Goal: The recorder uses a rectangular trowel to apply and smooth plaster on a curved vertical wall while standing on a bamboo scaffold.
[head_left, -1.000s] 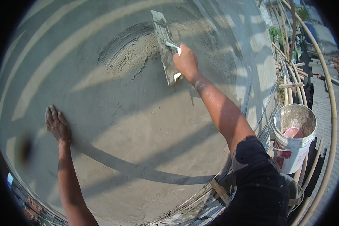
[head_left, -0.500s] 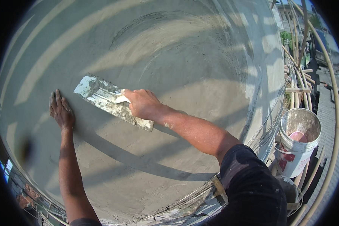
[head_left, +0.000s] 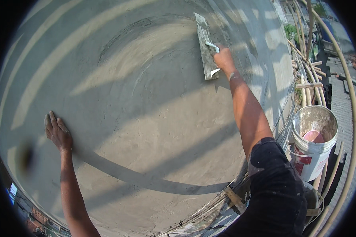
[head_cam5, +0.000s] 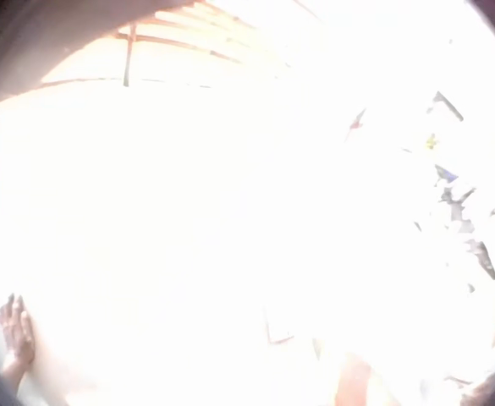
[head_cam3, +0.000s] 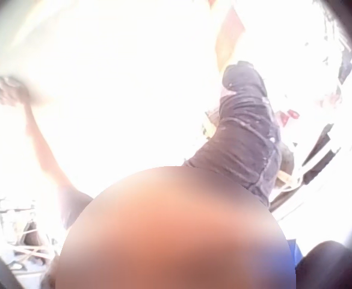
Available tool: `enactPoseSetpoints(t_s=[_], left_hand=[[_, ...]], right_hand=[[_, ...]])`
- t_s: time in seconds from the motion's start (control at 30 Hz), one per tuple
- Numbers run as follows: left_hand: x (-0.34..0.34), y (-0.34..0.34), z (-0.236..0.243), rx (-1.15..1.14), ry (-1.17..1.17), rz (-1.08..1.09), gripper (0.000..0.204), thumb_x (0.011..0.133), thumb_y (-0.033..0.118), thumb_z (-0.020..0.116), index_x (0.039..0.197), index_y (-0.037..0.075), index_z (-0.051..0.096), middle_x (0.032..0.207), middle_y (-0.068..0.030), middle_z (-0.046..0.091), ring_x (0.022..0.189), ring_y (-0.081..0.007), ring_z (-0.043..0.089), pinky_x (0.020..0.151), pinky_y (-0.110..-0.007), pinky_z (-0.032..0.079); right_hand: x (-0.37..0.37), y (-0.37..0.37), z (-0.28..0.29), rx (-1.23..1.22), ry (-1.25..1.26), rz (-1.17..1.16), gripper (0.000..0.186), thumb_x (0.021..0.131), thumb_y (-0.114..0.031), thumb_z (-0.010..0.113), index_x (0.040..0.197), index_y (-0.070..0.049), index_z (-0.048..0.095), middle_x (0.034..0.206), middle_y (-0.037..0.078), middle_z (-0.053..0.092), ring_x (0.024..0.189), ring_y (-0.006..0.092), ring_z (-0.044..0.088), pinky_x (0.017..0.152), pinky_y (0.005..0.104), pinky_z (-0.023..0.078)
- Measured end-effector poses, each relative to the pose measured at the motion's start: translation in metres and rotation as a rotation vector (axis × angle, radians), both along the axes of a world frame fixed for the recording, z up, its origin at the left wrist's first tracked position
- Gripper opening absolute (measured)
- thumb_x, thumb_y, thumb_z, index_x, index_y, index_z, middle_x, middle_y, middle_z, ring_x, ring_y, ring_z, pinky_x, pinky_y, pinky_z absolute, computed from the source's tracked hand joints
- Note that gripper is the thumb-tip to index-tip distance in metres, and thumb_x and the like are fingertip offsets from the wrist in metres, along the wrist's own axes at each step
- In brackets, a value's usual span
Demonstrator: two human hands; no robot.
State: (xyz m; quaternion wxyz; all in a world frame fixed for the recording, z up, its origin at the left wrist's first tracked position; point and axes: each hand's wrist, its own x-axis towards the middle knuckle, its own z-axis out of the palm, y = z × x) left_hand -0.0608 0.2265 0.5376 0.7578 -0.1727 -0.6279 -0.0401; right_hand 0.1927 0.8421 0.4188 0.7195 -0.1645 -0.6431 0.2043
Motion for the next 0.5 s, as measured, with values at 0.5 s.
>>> enactPoseSetpoints(t_s=[0.5], left_hand=[[0.002,-0.033,0.000,0.018,-0.040,0.054,0.046,0.104,0.036,0.030,0.145,0.016,0.038,0.148,-0.0109,0.036,0.138,-0.0282,0.031,0.112,-0.045,0.023]], right_hand=[[-0.024,-0.193,-0.102,0.004,-0.175,0.153,0.033,0.075,-0.010,0.062,0.109,-0.011,0.060,0.093,0.011,0.061,0.084,0.0336,0.062,0.073,0.0450,0.050]])
